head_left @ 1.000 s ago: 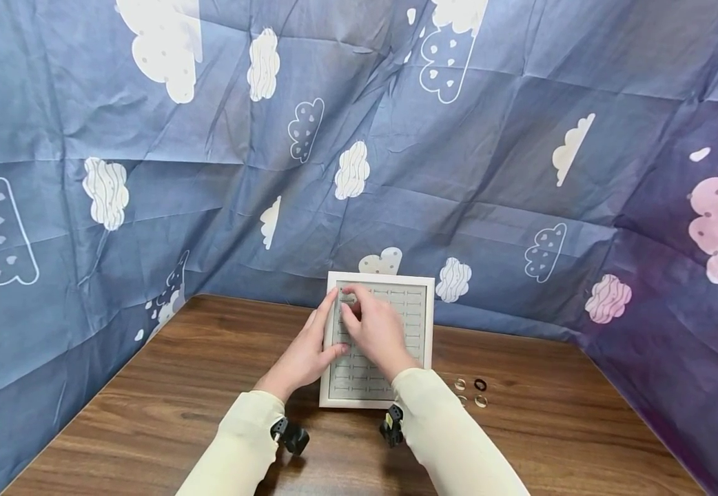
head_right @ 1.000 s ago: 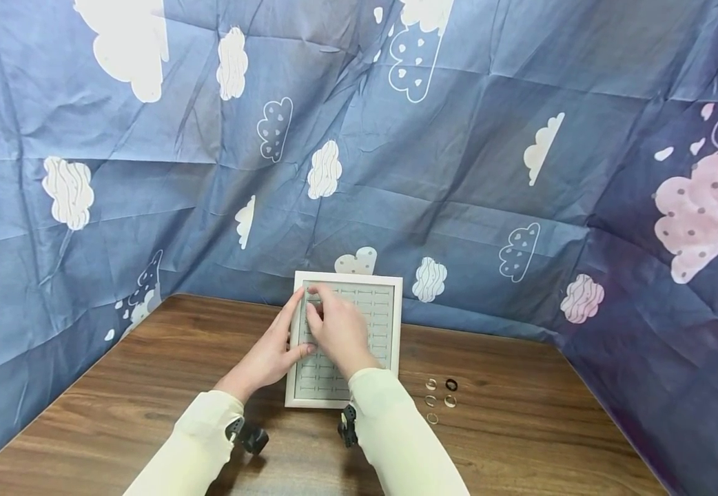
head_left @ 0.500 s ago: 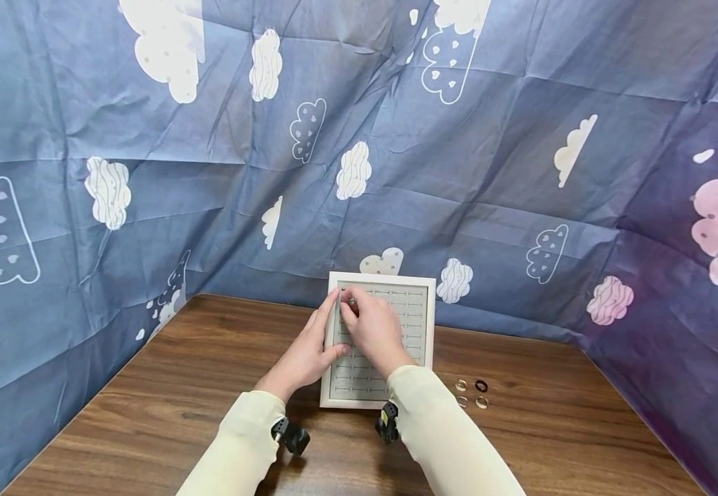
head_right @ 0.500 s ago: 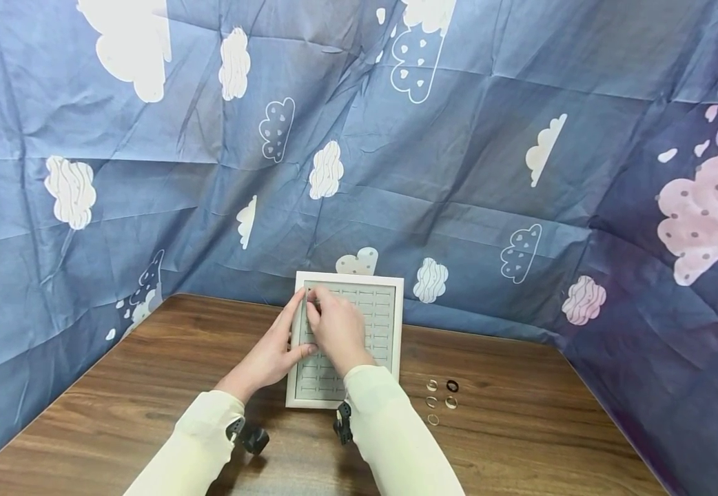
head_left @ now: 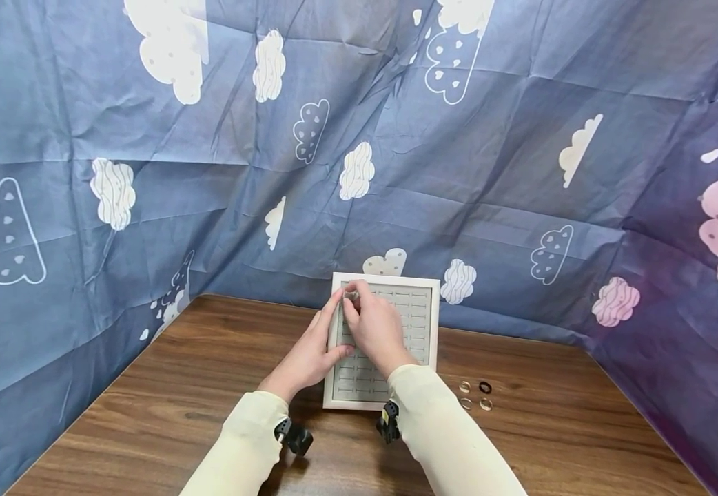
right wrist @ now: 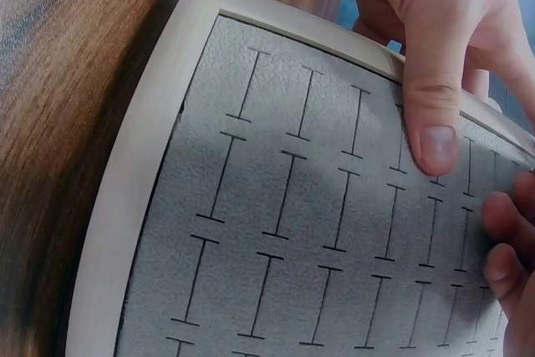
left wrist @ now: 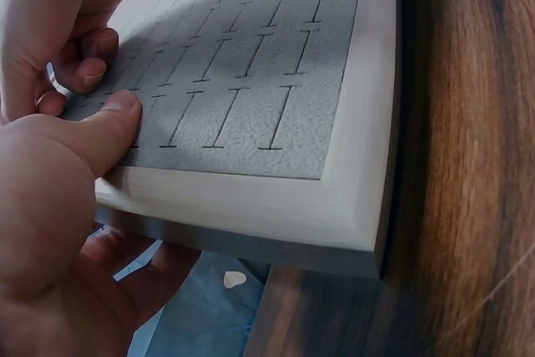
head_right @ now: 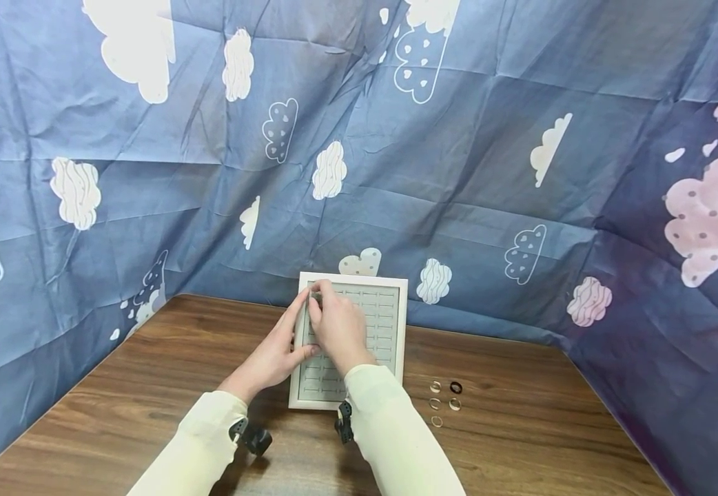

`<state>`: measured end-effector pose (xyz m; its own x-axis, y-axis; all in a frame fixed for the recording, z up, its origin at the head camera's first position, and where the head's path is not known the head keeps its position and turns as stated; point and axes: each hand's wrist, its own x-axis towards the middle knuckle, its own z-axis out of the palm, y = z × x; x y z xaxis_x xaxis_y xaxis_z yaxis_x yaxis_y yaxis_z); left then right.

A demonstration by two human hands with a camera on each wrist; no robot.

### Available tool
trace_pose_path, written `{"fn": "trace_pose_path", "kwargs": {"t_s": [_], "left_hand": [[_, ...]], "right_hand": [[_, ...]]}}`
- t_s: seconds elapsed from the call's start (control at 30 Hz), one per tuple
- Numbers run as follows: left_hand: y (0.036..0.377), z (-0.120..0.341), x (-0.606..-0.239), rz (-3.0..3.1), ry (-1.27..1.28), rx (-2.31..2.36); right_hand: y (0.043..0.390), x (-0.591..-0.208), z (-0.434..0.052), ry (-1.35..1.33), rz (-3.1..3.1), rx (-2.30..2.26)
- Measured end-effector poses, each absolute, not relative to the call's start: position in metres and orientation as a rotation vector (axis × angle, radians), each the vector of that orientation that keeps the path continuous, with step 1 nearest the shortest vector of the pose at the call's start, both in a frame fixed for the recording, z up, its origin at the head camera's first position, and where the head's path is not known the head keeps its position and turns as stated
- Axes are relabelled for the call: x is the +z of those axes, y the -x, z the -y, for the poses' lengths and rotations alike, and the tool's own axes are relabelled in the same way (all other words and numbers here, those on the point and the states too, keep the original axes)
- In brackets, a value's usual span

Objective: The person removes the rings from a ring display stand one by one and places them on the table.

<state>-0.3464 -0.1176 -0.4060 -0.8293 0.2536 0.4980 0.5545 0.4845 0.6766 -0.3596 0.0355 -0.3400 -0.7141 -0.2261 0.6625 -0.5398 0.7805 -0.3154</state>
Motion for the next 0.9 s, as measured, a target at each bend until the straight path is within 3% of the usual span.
{"fn": "trace_pose_path", "kwargs": {"t_s": [0.5, 0.9], "left_hand": [[0.3464, 0.1179, -0.4064, 2.435, 0.665, -1.278], [0.3469, 0.1172, -0.4069, 2.413, 0.680, -1.261]], "right_hand": [[0.3619, -0.3344, -0.0345, -0.513, 2.392, 0.721], [0.3608, -0.3408, -0.0427, -0.621, 2.316, 0.718]]}}
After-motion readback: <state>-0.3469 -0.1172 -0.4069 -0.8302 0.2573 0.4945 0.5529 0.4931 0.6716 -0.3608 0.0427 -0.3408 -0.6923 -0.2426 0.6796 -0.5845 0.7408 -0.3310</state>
